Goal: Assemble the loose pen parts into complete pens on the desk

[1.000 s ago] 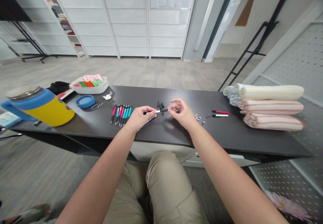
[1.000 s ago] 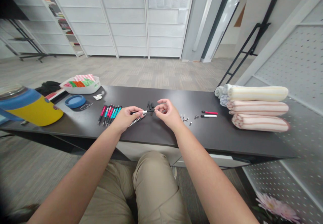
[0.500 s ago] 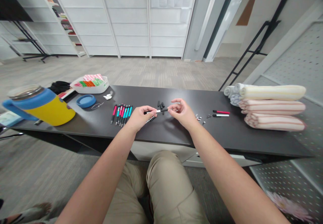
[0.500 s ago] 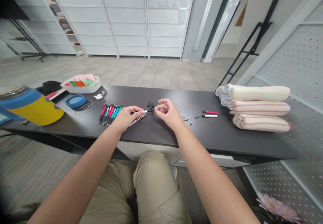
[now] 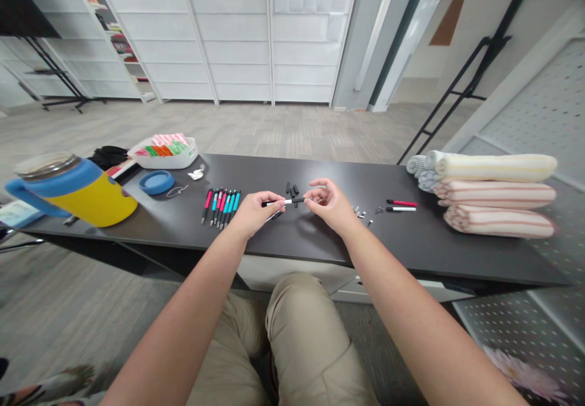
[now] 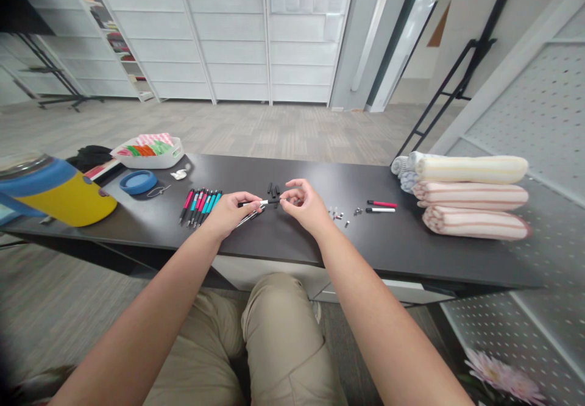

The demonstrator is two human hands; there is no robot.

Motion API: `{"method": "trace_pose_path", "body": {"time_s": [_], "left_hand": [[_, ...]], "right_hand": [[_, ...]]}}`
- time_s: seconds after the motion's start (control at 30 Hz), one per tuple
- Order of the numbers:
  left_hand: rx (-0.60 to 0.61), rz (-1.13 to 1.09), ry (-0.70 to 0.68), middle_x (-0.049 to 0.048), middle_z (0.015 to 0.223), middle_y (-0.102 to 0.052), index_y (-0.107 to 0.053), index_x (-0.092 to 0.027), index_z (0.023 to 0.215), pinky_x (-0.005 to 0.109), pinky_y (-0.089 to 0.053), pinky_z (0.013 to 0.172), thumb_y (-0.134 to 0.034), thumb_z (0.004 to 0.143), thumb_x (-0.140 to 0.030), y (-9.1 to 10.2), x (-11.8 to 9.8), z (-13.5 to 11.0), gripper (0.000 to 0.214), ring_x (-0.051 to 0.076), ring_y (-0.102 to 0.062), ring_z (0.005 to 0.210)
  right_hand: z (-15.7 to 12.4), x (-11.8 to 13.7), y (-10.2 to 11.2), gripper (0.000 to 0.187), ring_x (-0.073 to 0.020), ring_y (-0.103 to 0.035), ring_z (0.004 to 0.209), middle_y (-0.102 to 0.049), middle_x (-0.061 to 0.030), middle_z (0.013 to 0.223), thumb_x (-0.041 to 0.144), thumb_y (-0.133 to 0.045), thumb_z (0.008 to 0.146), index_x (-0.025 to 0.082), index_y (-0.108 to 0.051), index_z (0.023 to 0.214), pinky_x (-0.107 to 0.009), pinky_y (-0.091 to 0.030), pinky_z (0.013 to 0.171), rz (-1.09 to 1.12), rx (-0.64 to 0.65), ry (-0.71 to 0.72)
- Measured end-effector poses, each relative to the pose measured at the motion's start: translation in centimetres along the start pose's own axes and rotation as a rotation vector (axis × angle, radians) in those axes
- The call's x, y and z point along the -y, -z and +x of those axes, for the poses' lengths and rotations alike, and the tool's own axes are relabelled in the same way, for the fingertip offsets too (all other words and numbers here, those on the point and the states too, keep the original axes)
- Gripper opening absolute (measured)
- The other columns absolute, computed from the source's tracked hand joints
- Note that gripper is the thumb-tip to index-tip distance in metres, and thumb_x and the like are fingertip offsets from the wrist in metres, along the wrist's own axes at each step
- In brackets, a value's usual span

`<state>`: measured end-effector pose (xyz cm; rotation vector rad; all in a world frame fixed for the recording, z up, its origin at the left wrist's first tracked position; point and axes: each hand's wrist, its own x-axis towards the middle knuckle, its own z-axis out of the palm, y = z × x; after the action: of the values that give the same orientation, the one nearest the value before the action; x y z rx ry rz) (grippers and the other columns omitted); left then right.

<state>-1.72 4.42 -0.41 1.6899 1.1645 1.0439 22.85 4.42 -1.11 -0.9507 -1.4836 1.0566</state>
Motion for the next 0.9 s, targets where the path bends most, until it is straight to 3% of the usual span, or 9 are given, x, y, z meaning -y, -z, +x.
{"method": "trace_pose_path", "body": {"time_s": [0.9], "left_hand": [[0.004,-0.035,0.027,0.0071,0.09,-0.081,-0.08,-0.02,0.1,0.032,-0.053,0.082,-0.079,0.084,-0.052,-0.1,0.11,0.02,0.036,0.022,-0.073,0.085]], "right_hand": [[-0.02,-0.15,-0.13,0.05,-0.0151,-0.057,0.068,-0.076,-0.0023,0.098,0.04,-0.082,0.08,0.027,-0.053,0.118,-0.031,-0.045,0.064,-0.019,0.004,0.017]]}}
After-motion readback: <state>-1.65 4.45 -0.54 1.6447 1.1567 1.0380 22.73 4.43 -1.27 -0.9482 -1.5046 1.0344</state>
